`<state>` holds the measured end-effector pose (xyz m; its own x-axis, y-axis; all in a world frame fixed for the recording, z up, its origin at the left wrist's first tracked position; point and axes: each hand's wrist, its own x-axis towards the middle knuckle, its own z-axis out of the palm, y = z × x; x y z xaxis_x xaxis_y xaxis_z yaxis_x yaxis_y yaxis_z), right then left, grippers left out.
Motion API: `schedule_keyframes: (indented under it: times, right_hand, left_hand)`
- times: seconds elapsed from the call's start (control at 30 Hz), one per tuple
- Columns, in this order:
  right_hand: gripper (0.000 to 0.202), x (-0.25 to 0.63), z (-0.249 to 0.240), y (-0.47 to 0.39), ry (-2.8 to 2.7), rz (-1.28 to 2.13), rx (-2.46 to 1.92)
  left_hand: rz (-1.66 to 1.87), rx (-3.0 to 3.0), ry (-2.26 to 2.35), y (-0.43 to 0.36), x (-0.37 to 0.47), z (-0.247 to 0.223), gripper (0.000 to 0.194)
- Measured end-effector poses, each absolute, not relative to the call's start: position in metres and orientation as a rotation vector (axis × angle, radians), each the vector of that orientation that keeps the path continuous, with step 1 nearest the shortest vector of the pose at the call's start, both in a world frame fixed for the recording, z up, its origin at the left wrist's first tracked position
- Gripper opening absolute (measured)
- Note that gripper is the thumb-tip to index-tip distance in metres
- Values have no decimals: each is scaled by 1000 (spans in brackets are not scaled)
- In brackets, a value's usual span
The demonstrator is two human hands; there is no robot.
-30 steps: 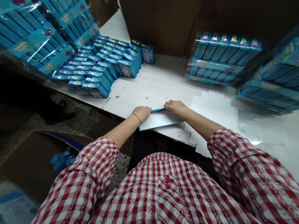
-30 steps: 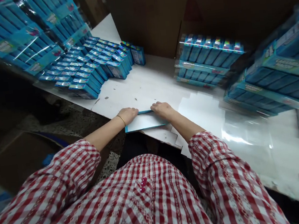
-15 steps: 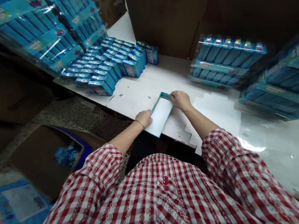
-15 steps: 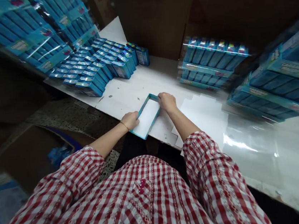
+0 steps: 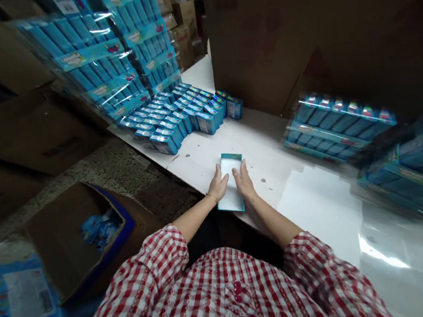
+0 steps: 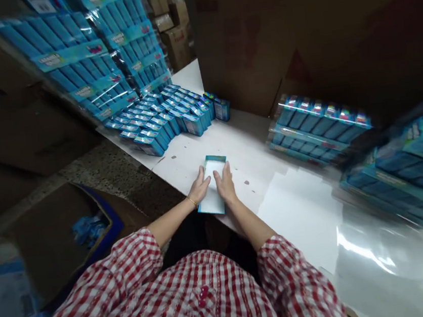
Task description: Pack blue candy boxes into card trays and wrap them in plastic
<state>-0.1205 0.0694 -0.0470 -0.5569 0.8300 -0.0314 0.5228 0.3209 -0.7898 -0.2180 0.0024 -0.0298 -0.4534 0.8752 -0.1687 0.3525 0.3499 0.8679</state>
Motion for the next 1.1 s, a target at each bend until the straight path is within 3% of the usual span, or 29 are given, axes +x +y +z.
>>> schedule_keyframes:
  times: [0.17, 0.37, 0.5, 0.6, 0.7, 0.9, 1.0, 1.1]
  right_hand:
    - [82, -157, -2, 165, -2379, 714, -1065]
    - [85, -251, 40, 306, -2420, 356, -1183]
    - [68, -278, 37, 347, -2591, 283, -1261]
    - [51, -256, 33, 344, -2632, 204, -1282]
    - [47, -218, 31, 315, -2684, 198, -1135]
    - [45, -202, 20, 228, -2745, 519, -636]
    - [52, -226, 18, 214, -2741, 599, -550]
    - [75, -259, 25, 227, -2701, 576, -581]
  left_hand:
    - [1184, 1011, 1875, 10, -257, -15, 74]
    - [1368, 952, 1950, 31, -348, -22, 67]
    - [1444, 933, 1936, 46, -388, -31, 66]
    - [1474, 902, 1891, 56, -401, -35, 66]
    - [1530, 898, 1857, 70, -406, -36, 63]
    - [1635, 955, 1922, 115, -418, -35, 64]
    - [1610, 975, 1985, 127, -420, -31, 64]
    - [1540, 1045, 1967, 126, -416, -31, 73]
